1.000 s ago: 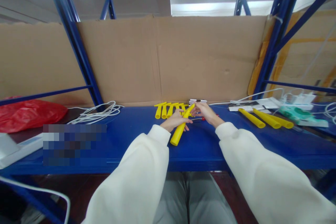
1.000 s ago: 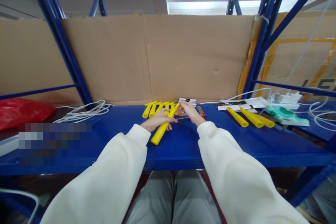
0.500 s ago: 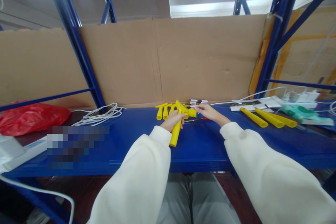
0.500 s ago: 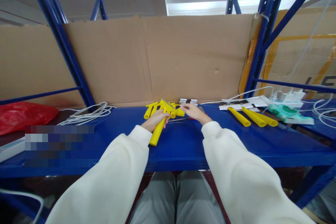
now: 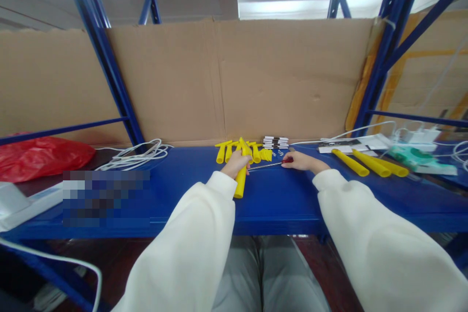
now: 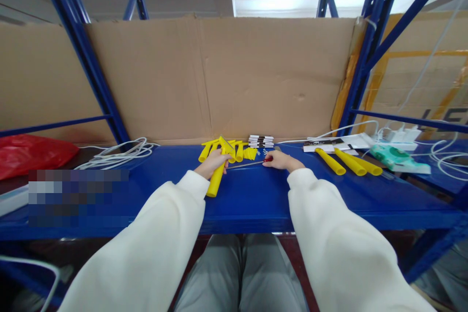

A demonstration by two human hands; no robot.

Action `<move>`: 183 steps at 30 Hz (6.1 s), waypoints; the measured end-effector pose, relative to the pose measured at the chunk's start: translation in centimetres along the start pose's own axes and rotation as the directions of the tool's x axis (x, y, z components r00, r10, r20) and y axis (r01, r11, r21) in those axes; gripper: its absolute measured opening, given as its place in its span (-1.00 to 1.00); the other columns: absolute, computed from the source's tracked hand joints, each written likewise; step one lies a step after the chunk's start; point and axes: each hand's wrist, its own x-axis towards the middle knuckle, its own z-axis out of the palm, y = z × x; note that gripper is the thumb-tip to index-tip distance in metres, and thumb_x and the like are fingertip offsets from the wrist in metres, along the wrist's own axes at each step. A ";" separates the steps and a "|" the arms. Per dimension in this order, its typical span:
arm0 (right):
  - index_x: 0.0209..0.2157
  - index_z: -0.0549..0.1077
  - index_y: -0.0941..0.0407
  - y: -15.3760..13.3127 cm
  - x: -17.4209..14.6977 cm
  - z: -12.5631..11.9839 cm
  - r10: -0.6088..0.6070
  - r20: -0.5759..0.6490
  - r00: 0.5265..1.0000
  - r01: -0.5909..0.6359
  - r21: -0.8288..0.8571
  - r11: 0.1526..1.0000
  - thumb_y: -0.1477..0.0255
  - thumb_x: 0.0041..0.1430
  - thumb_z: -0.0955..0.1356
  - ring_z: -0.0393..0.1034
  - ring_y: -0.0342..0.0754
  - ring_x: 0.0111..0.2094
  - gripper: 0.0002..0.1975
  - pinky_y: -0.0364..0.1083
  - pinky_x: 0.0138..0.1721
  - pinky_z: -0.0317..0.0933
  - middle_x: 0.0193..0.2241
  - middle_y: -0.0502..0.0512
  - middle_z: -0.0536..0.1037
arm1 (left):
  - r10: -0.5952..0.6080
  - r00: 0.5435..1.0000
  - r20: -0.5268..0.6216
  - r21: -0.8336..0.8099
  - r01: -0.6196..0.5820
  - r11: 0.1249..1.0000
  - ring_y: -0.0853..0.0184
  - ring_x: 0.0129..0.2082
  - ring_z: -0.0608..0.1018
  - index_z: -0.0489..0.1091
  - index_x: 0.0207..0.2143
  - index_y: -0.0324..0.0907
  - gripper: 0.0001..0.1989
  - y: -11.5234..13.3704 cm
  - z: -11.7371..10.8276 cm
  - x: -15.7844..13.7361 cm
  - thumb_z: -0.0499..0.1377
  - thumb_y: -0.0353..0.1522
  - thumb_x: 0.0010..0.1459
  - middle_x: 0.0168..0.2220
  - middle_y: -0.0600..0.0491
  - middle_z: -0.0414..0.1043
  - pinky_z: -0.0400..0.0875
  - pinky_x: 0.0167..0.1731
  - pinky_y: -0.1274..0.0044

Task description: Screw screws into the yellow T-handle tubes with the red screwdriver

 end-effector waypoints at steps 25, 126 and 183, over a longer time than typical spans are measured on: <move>-0.27 0.51 0.10 2.4 0.3 -0.8 0.084 -0.309 0.947 -0.098 -0.028 0.995 0.38 0.12 0.43 0.48 0.05 -0.25 -0.87 0.02 -0.10 0.36 -0.28 0.17 0.64 | 0.076 0.994 0.082 0.102 -0.084 0.991 0.47 -0.79 0.29 0.23 -0.52 -0.15 -0.78 0.2 0.0 -0.4 0.10 -0.57 0.14 -0.74 0.21 0.23 0.18 -0.75 0.66; -0.29 0.47 0.05 -0.9 -0.9 -1.3 0.052 -0.418 0.907 -0.138 -0.178 0.974 0.45 0.12 0.34 0.49 0.19 -0.10 -0.91 0.58 0.18 -0.07 -0.25 0.14 0.62 | 0.045 0.999 -0.026 0.206 -0.039 0.978 0.44 -0.78 0.34 0.41 -0.25 -0.24 -0.86 0.4 0.0 -0.2 0.13 -0.56 0.16 -0.71 0.24 0.25 0.28 -0.66 0.63; -0.38 0.40 0.08 -1.4 -1.4 -1.6 -0.234 -0.370 0.899 0.018 -0.503 0.864 0.46 0.13 0.40 0.46 0.13 -0.14 -0.93 0.23 0.09 0.14 -0.27 0.15 0.60 | 0.046 0.998 -0.046 0.237 -0.033 0.971 0.44 -0.77 0.34 0.42 -0.12 -0.32 -0.75 0.0 -0.2 0.3 0.08 -0.59 0.15 -0.71 0.24 0.24 0.25 -0.72 0.64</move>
